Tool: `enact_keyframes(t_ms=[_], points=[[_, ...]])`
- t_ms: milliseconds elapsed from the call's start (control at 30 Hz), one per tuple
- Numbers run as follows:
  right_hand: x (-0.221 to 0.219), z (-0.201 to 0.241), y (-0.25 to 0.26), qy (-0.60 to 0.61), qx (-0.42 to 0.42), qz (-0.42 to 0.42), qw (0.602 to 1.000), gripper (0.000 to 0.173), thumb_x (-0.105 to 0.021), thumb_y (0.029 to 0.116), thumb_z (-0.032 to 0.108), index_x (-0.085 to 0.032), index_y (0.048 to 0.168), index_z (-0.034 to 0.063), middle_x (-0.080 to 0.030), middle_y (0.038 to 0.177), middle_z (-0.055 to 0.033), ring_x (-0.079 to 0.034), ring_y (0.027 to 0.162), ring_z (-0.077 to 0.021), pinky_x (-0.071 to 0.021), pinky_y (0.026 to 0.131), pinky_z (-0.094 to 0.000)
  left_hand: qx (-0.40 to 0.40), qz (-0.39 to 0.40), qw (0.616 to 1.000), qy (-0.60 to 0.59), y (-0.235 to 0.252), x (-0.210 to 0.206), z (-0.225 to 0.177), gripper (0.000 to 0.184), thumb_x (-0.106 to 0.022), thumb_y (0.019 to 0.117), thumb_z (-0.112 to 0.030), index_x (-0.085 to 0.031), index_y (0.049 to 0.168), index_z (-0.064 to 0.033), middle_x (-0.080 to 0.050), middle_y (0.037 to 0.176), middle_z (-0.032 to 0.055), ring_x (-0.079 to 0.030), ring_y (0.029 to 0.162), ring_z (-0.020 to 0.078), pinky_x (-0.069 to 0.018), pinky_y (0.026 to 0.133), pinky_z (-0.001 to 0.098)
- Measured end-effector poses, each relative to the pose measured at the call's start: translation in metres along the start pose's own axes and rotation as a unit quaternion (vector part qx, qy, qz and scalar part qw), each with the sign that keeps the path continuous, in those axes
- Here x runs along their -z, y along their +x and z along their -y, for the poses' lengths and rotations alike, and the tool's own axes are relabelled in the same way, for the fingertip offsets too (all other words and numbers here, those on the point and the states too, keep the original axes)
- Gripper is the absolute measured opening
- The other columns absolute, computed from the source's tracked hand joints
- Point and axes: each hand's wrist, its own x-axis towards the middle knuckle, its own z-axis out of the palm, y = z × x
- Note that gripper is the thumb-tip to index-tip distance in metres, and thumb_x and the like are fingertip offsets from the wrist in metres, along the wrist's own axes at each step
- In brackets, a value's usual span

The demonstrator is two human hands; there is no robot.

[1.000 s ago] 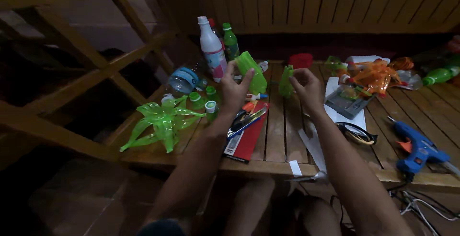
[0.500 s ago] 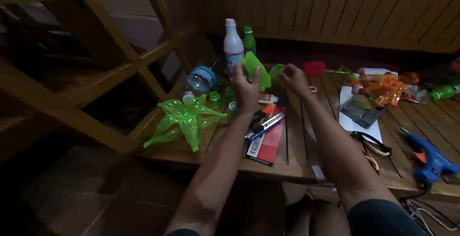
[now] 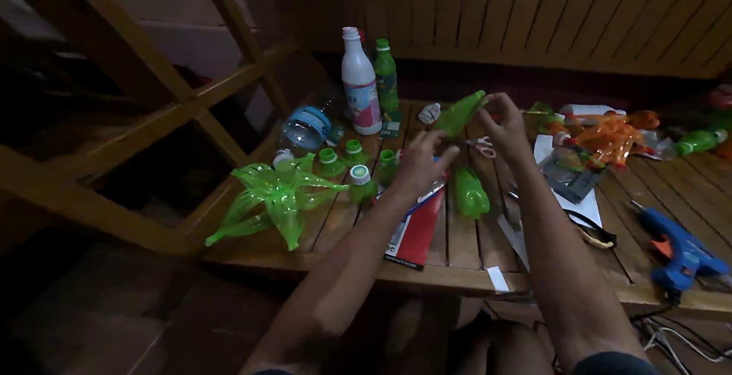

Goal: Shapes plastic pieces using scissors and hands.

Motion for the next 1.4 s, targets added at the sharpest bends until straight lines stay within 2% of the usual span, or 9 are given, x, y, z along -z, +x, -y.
enact_keyframes(t_ms=[100,200,333,400,567,733,967,1200,1400], points=[[-0.009,0.004,-0.005,0.001,0.049,0.056,0.997,0.026,-0.058,0.1006,0.009,-0.059,0.121,-0.0068,-0.067,0.111,-0.0181,-0.067,0.093,-0.0164,-0.0571,0.082,-0.0316,-0.074,-0.172,0.982,0.009,0.008,0.003,0.007,0.038,-0.064,0.1013,-0.019,-0.063,0.133,0.0006,-0.061,0.127,0.0242,-0.068,0.102,0.0285,-0.0585,0.084,0.0379],[-0.016,0.014,-0.009,-0.004,0.106,0.080,0.991,0.025,-0.060,0.0984,0.007,-0.062,0.118,-0.0074,-0.068,0.108,-0.0199,-0.069,0.092,-0.0196,-0.0574,0.081,-0.0324,-0.110,-0.198,0.973,0.034,0.007,0.001,0.006,0.033,-0.067,0.1008,-0.023,-0.068,0.125,0.0003,-0.063,0.126,0.0215,-0.069,0.099,0.0265,-0.0598,0.080,0.0357],[-0.020,0.016,-0.011,-0.008,0.154,0.086,0.984,0.022,-0.063,0.0969,0.006,-0.065,0.114,-0.0076,-0.068,0.107,-0.0204,-0.068,0.089,-0.0210,-0.0573,0.078,-0.0322,-0.110,-0.240,0.963,0.050,0.007,-0.003,0.008,0.022,-0.065,0.1001,-0.013,-0.070,0.113,0.0036,-0.068,0.115,0.0204,-0.071,0.092,0.0256,-0.0608,0.076,0.0364],[-0.021,0.014,-0.010,-0.009,0.165,0.082,0.983,0.021,-0.063,0.0963,0.007,-0.065,0.112,-0.0072,-0.066,0.108,-0.0205,-0.067,0.087,-0.0213,-0.0573,0.075,-0.0321,-0.097,-0.235,0.967,0.031,0.007,-0.001,0.009,0.021,-0.065,0.1001,-0.013,-0.070,0.112,0.0031,-0.068,0.115,0.0196,-0.070,0.098,0.0242,-0.0597,0.082,0.0354],[-0.019,0.009,-0.011,-0.001,0.161,0.058,0.985,0.022,-0.064,0.0965,0.007,-0.066,0.113,-0.0077,-0.066,0.106,-0.0197,-0.066,0.086,-0.0185,-0.0569,0.078,-0.0298,-0.130,-0.185,0.974,-0.015,0.006,-0.003,0.012,0.026,-0.075,0.0918,-0.013,-0.067,0.109,0.0051,-0.061,0.125,0.0231,-0.068,0.101,0.0226,-0.0596,0.077,0.0307],[-0.017,0.011,-0.012,0.022,0.167,0.061,0.984,0.020,-0.063,0.0971,0.006,-0.066,0.112,-0.0073,-0.067,0.108,-0.0193,-0.068,0.090,-0.0173,-0.0577,0.082,-0.0287,-0.139,-0.199,0.970,-0.023,0.004,-0.003,0.012,0.018,-0.073,0.0925,-0.007,-0.065,0.102,0.0062,-0.060,0.128,0.0232,-0.068,0.104,0.0221,-0.0610,0.078,0.0301],[-0.018,0.011,-0.012,0.056,0.166,0.054,0.983,0.020,-0.064,0.0972,0.005,-0.066,0.113,-0.0064,-0.068,0.110,-0.0170,-0.069,0.092,-0.0128,-0.0579,0.085,-0.0262,-0.182,-0.195,0.964,-0.011,0.004,-0.004,0.017,0.018,-0.072,0.0928,-0.005,-0.067,0.105,0.0064,-0.062,0.130,0.0226,-0.071,0.092,0.0178,-0.0605,0.074,0.0274],[-0.017,0.013,-0.013,0.075,0.158,0.057,0.983,0.017,-0.063,0.0973,0.004,-0.067,0.111,-0.0060,-0.069,0.108,-0.0150,-0.069,0.094,-0.0104,-0.0580,0.086,-0.0248,-0.176,-0.201,0.963,-0.029,0.003,-0.002,0.016,0.017,-0.070,0.0940,-0.006,-0.067,0.106,0.0059,-0.062,0.133,0.0217,-0.070,0.100,0.0175,-0.0593,0.078,0.0260],[-0.017,0.016,-0.013,0.088,0.148,0.054,0.984,0.018,-0.063,0.0977,0.004,-0.066,0.112,-0.0065,-0.069,0.108,-0.0143,-0.069,0.095,-0.0095,-0.0579,0.087,-0.0243,-0.201,-0.210,0.956,0.033,0.001,-0.004,0.014,0.019,-0.074,0.0924,-0.008,-0.069,0.106,0.0058,-0.056,0.139,0.0249,-0.068,0.111,0.0245,-0.0603,0.087,0.0322]])
